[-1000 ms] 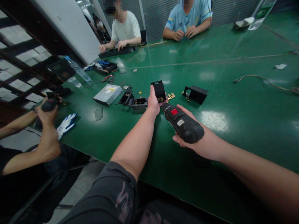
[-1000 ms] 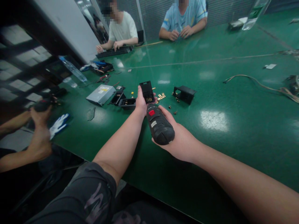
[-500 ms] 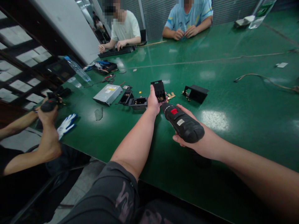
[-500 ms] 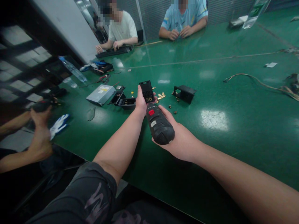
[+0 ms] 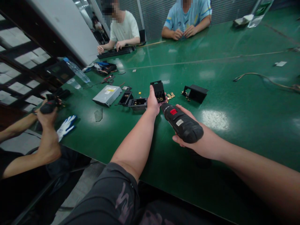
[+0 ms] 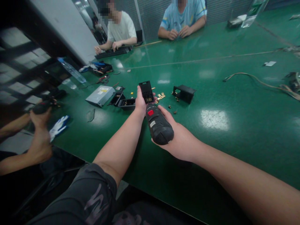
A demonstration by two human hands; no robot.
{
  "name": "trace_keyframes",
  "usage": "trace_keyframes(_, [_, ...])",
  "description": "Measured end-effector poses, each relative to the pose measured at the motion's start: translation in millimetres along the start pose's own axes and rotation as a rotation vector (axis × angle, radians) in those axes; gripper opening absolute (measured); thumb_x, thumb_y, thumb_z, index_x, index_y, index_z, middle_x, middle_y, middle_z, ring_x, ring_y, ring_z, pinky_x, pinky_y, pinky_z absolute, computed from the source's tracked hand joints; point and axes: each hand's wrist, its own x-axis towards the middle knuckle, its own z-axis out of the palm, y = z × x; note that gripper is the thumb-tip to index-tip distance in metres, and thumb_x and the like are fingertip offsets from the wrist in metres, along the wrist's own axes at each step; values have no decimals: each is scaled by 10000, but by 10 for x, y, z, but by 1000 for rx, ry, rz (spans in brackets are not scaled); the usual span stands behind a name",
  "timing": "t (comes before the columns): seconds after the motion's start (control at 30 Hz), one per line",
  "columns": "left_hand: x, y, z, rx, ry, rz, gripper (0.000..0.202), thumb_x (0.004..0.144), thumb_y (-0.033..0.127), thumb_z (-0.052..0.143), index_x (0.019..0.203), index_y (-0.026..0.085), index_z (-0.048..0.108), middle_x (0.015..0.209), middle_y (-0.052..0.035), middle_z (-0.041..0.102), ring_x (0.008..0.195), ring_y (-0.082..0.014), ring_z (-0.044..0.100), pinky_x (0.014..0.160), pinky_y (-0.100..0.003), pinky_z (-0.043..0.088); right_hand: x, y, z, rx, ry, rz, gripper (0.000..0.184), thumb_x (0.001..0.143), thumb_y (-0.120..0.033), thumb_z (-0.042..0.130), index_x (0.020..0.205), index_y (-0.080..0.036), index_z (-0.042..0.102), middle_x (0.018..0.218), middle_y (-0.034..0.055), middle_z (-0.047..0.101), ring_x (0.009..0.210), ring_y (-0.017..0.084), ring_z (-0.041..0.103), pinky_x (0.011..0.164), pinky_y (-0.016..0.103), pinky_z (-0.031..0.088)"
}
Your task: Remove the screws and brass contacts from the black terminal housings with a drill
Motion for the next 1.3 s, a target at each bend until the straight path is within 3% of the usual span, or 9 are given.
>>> trace_keyframes(0.27, [39, -20, -20, -9, 1, -7, 809, 1068, 899, 511, 1322, 199, 827, 999, -104, 854, 925, -234, 859, 855, -348, 703, -9, 42, 5, 13, 10, -19, 1287, 919, -390, 876, 1934, -285, 92, 1194, 108, 821, 866, 292, 818, 859, 517, 681])
trace_keyframes(0.73, [42, -36, -12, -28, 11, -18, 801, 1053, 911, 531, 1371, 236, 823, 1098, -134, 881, 1070, -302, 879, 907, -405, 716, -4, 103, 6, 1, 25, -29, 1274, 932, -408, 893, 1931, -329, 106, 1180, 87, 824, 860, 292, 823, 841, 500, 694])
trace_keyframes(1.0, [71, -51, -20, -1, -6, -2, 781, 1097, 875, 473, 1345, 222, 824, 1118, -131, 880, 1067, -280, 875, 875, -365, 704, -4, 103, -1, -11, 17, -15, 1286, 936, -417, 898, 1934, -325, 91, 1137, 74, 831, 841, 295, 828, 831, 498, 695])
trace_keyframes(1.3, [62, -36, -24, -22, -12, -25, 796, 1070, 897, 508, 1385, 235, 818, 1086, -123, 878, 1048, -288, 876, 894, -393, 711, -6, 87, 8, -16, 34, -39, 1256, 927, -400, 897, 1926, -303, 142, 1085, 69, 835, 830, 291, 818, 823, 497, 689])
